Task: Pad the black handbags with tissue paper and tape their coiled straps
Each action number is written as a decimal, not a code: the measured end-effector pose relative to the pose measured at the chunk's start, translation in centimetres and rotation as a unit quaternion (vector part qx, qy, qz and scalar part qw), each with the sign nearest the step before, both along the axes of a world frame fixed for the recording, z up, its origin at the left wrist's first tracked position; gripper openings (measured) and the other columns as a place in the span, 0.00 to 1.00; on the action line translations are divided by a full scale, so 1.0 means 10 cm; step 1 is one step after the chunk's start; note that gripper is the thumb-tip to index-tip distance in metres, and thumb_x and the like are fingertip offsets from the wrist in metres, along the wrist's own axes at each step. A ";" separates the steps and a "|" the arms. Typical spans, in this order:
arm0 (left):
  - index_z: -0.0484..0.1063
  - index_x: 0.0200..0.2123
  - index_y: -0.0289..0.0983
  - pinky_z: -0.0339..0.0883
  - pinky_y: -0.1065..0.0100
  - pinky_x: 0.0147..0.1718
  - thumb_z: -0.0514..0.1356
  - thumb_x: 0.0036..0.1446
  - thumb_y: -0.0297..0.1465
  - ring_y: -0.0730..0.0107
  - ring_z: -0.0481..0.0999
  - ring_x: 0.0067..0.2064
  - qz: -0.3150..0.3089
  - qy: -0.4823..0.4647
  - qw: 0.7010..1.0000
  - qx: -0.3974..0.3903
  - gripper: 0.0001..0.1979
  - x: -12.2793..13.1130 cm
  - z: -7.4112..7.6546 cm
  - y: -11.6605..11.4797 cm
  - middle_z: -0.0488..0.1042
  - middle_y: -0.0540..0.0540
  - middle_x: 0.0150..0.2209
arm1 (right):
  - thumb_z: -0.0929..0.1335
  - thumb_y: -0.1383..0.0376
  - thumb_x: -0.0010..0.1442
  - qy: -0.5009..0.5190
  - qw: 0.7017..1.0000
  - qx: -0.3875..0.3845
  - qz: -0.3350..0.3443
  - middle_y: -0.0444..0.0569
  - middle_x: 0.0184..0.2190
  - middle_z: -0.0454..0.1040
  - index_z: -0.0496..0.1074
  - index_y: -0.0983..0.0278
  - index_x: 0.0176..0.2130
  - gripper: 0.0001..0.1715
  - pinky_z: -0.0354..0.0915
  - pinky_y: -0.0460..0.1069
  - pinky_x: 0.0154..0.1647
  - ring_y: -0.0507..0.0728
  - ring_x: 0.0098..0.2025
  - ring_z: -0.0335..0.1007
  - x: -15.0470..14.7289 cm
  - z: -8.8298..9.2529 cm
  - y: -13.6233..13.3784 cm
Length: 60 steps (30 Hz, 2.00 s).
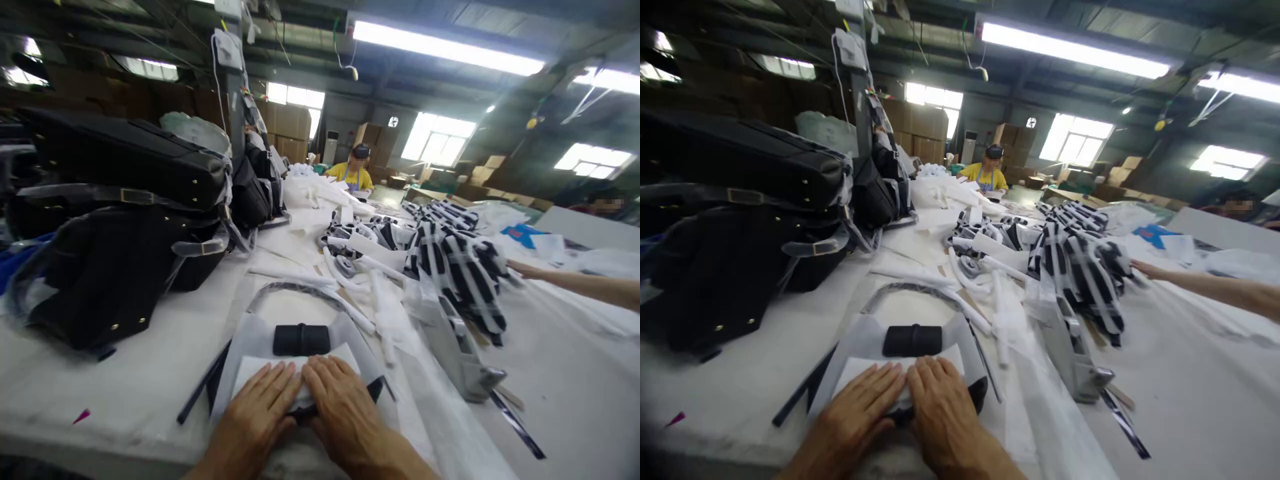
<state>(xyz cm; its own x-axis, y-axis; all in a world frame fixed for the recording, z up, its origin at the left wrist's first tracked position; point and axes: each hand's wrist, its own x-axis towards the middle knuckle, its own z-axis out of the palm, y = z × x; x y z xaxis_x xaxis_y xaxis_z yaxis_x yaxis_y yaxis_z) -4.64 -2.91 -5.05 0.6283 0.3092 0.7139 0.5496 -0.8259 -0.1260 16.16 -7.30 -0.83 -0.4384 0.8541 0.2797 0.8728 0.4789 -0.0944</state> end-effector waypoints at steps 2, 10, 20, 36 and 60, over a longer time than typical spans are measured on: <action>0.66 0.61 0.37 0.66 0.65 0.59 0.48 0.70 0.32 0.66 0.74 0.57 -0.003 -0.002 1.000 0.021 0.20 -0.02 -0.03 0.02 0.75 0.45 0.55 | 0.73 0.56 0.57 0.002 1.000 -0.020 0.011 0.57 0.58 0.72 0.67 0.66 0.59 0.35 0.61 0.56 0.64 0.64 0.58 0.68 0.05 0.03 0.02; 0.74 0.54 0.40 0.55 0.64 0.66 0.49 0.70 0.34 0.67 0.72 0.58 -0.008 -0.003 0.996 0.085 0.17 0.00 -0.12 0.13 0.75 0.49 0.55 | 0.68 0.59 0.64 0.150 0.982 -0.107 -0.035 0.46 0.45 0.81 0.76 0.57 0.49 0.15 0.71 0.50 0.51 0.57 0.47 0.77 0.52 0.65 0.44; 0.76 0.50 0.43 0.51 0.62 0.68 0.45 0.71 0.29 0.70 0.75 0.55 -0.002 -0.013 0.992 0.129 0.20 0.02 -0.31 0.23 0.76 0.52 0.54 | 0.68 0.74 0.57 -0.034 0.964 -0.066 -0.257 0.61 0.40 0.80 0.76 0.69 0.41 0.11 0.68 0.54 0.46 0.63 0.45 0.77 1.08 0.30 1.88; 0.64 0.60 0.36 0.68 0.58 0.57 0.54 0.63 0.23 0.61 0.73 0.58 -0.047 0.071 0.982 -0.171 0.22 -0.05 0.27 -0.01 0.73 0.41 0.57 | 0.66 0.57 0.65 0.228 0.931 -0.283 0.036 0.51 0.45 0.76 0.76 0.56 0.50 0.16 0.70 0.52 0.49 0.60 0.47 0.74 1.02 1.08 -0.08; 0.67 0.53 0.36 0.67 0.55 0.54 0.70 0.53 0.32 0.53 0.74 0.54 0.048 0.158 0.954 -0.249 0.26 0.22 0.71 -0.19 0.75 0.39 0.53 | 0.66 0.69 0.67 0.120 0.971 0.195 -0.069 0.48 0.33 0.74 0.72 0.63 0.39 0.04 0.60 0.53 0.44 0.58 0.39 0.67 0.49 -0.11 -0.43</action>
